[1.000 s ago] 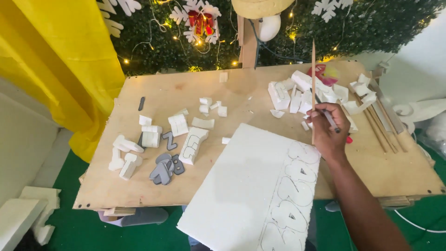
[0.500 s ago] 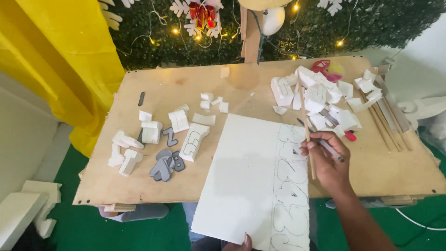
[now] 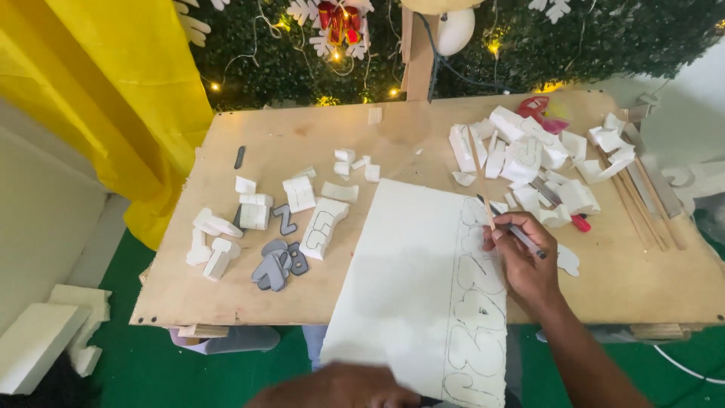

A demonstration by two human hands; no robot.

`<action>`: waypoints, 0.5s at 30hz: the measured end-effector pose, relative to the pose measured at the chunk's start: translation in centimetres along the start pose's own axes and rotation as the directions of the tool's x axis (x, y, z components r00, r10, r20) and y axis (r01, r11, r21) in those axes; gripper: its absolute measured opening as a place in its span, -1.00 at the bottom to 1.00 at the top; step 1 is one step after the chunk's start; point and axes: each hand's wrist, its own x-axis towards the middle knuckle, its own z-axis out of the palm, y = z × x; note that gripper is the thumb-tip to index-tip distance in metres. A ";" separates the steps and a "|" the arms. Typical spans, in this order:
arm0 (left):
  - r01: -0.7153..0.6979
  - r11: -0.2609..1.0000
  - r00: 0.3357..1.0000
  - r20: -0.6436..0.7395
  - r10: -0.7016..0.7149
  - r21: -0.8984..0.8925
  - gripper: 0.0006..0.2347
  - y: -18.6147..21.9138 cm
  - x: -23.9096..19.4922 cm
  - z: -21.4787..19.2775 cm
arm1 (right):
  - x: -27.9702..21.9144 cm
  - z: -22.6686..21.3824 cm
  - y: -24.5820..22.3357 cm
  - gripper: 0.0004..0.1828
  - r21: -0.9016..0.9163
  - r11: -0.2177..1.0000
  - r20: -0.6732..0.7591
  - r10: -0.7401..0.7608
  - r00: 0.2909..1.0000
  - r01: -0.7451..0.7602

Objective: Tracing the outlines of numbers and shapes onto a foam board using a pen.

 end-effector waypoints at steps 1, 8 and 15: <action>-0.004 1.000 1.000 -0.010 0.004 0.001 -0.52 -1.3 1.3 -0.9 | -0.1 0.1 0.1 -0.83 0.000 1.000 0.005 -0.010 1.000 0.010; 0.059 0.835 0.598 -0.689 0.409 0.547 -0.51 -1.4 11.0 -9.3 | -0.3 -0.4 0.7 -0.83 0.014 0.999 0.017 -0.047 0.999 0.047; 0.212 0.932 0.717 -0.695 0.055 0.292 -0.35 -0.6 12.8 -10.7 | -0.3 -0.3 1.0 -0.82 0.031 0.999 -0.007 -0.030 1.000 0.030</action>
